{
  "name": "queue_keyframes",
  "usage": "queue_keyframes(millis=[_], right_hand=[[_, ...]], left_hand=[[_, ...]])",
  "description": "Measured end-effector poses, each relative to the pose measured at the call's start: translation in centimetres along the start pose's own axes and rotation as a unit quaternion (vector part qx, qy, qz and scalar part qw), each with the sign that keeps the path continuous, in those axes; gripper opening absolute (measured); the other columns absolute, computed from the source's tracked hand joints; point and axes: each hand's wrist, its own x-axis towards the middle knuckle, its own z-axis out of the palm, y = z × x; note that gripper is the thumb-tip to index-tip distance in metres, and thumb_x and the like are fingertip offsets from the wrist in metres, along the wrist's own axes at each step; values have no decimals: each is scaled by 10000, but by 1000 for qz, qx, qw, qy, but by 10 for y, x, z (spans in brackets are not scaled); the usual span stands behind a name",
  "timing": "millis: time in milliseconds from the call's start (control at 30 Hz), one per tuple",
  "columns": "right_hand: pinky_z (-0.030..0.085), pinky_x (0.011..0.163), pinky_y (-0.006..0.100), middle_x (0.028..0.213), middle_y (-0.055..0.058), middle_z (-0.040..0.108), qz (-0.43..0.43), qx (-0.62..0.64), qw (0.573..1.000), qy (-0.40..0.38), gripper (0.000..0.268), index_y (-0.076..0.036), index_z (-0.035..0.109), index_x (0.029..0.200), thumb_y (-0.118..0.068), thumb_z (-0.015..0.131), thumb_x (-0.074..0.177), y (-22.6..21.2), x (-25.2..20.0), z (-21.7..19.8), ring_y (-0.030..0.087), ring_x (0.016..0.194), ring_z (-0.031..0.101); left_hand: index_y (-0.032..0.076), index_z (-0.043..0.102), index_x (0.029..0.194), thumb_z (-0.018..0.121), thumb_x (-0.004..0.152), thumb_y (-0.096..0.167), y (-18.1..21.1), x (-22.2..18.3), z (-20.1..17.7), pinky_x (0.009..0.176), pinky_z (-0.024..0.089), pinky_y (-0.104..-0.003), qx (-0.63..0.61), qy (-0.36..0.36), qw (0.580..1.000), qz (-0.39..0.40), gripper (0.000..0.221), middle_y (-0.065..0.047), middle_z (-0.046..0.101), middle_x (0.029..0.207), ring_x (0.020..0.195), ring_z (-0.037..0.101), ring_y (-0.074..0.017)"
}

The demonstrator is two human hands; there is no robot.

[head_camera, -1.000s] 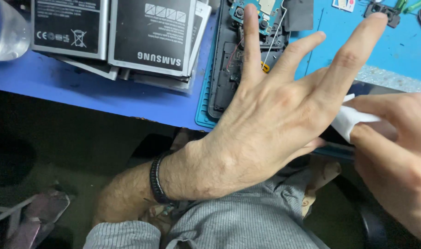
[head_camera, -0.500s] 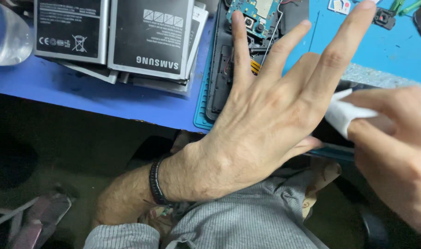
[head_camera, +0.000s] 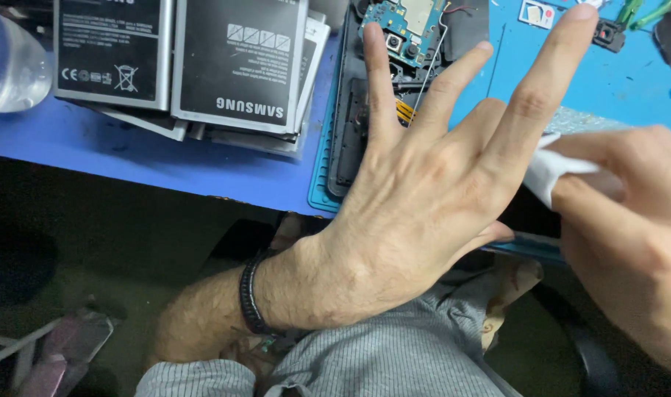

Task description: Cleaning a mobile phone screen and assembling internal components into the chassis

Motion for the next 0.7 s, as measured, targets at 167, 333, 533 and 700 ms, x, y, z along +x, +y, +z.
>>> queue_keyframes(millis=[167,333,533,700], right_hand=[[423,974,546,1343,305,708,12,1,1000,2,261,87,694,1051,301,546,1028,8,7,4,481,1079,582],[449,947,568,1323,303,701,-4,33,999,7,200,103,648,955,235,580,1089,2,-6,5,484,1073,608],[506,985,584,1360,305,739,-14,-52,998,27,195,89,712,1047,251,620,1106,20,-10,11,509,1074,650],[526,1009,540,1378,428,687,67,32,997,26,144,192,739,1275,240,677,1155,22,-33,16,522,1200,670]], left_hand=[[201,116,1735,1124,768,1129,0,1,-2,1385,306,-848,17,9,1000,3,1677,280,692,1184,1699,655,-121],[184,78,1741,1135,818,1135,-1,0,0,1400,292,-867,13,-3,1000,-2,1695,273,699,1196,1725,659,-163],[194,129,1729,1145,737,1097,1,2,0,1374,302,-859,18,11,1000,3,1682,263,688,1183,1685,650,-162],[262,324,1708,826,1052,213,7,-3,8,1368,332,-851,4,89,996,-20,827,224,699,1037,1607,740,-210]])
